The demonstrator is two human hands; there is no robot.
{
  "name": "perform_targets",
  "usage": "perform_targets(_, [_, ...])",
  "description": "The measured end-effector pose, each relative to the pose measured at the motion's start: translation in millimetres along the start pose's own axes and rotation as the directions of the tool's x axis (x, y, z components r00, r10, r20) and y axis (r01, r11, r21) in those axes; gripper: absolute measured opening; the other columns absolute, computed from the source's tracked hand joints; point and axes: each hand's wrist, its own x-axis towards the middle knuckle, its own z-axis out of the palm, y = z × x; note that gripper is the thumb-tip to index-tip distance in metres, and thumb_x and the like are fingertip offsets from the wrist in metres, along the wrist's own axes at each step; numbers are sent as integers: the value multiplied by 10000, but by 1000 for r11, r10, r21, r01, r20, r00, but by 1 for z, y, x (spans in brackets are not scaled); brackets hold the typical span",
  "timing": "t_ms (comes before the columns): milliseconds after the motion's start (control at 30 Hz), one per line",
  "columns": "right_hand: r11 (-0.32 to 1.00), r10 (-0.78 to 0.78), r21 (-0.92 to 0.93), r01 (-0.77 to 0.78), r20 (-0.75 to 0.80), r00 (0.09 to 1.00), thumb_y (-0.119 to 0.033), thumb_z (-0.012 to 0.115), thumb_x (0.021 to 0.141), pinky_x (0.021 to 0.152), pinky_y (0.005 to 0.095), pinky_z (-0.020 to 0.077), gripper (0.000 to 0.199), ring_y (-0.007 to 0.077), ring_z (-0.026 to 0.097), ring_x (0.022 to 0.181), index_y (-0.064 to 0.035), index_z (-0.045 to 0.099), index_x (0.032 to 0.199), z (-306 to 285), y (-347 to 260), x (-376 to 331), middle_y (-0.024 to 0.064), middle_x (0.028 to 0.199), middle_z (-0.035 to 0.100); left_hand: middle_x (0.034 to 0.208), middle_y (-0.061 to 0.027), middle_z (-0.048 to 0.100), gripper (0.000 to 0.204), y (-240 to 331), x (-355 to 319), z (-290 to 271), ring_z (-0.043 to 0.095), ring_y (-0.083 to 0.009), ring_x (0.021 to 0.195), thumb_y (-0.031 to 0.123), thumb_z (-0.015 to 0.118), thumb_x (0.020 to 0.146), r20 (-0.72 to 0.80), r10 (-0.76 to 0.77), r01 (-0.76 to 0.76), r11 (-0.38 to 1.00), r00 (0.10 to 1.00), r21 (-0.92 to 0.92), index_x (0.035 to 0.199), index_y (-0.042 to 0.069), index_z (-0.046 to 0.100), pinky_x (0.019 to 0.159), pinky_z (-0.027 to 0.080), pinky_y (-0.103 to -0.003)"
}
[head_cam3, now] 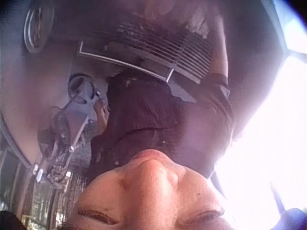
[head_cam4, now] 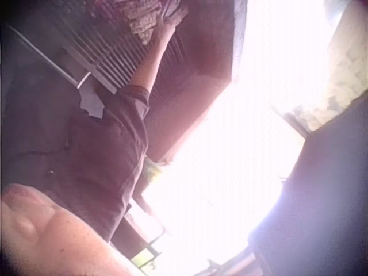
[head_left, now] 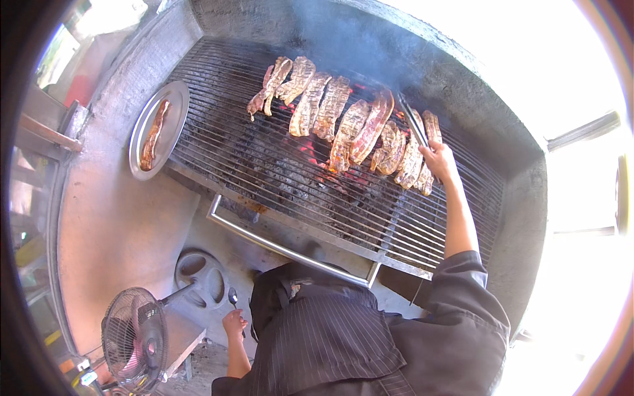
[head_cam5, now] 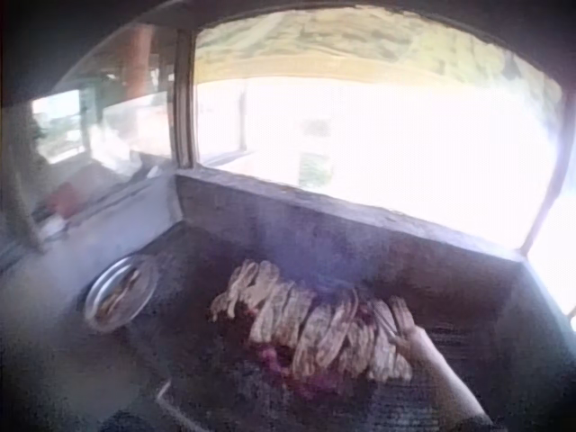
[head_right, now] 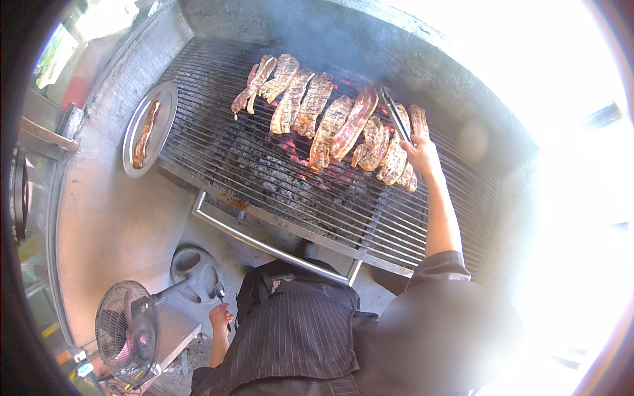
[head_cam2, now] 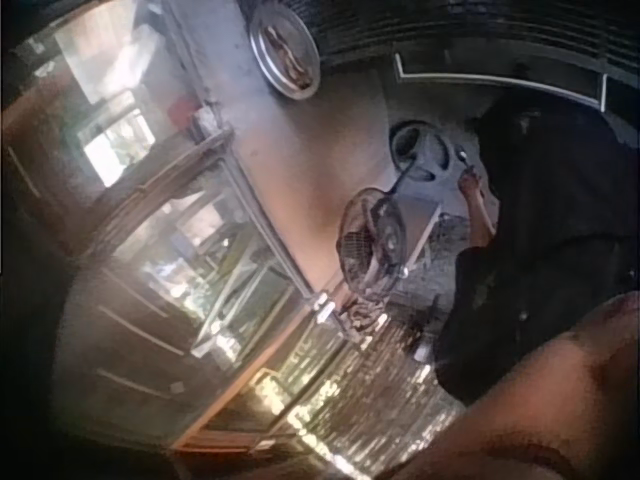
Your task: The person grills several strips of meat on a charcoal grill, using tongs to flip and rearrange the pieces. They occasionally use a spoon to baste the meat and transfer cooked pieces to a metal plate beside the grill.
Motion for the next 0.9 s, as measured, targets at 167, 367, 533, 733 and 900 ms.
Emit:
perform_targets(167, [943,51,321,-90,127,991,-352,690,921,584,352,493,331,155,609,593,-24,663,894,8,24,2,57,686,632,588,-37,506,120,-24,19,-12,451,-143,405,84,633,920,130,-94,111,985,987,-133,930,-16,700,373,396,-290])
perform_targets(367, [502,-23,788,-356,424,905,-320,597,998,396,254,411,329,95,503,444,-14,663,1100,23,38,10,-11,622,544,597,-26,518,128,-30,28,-23,470,-144,418,93,624,944,35,-67,71,989,997,-132,930,-6,704,391,423,-286])
perform_targets(533, [-181,-294,815,-551,489,821,-254,396,1100,330,240,362,427,103,449,365,85,514,1330,29,71,14,5,581,513,610,-15,525,117,-12,18,-6,482,-122,439,111,646,932,16,-30,31,998,999,-60,933,15,713,415,446,-274])
perform_targets(733, [204,-60,815,-542,563,824,-296,469,1060,341,225,379,415,82,461,376,41,602,1261,10,62,8,-13,582,524,607,-15,520,140,-18,5,4,491,-129,433,128,639,931,48,-32,33,999,998,-14,930,14,720,398,420,-268])
perform_targets(900, [763,86,595,-255,297,951,-368,662,925,408,270,413,352,106,521,441,-56,739,1069,-8,32,4,28,666,631,590,-23,512,151,-17,3,7,504,-141,425,115,623,934,24,-72,72,997,997,18,935,-5,715,389,403,-266])
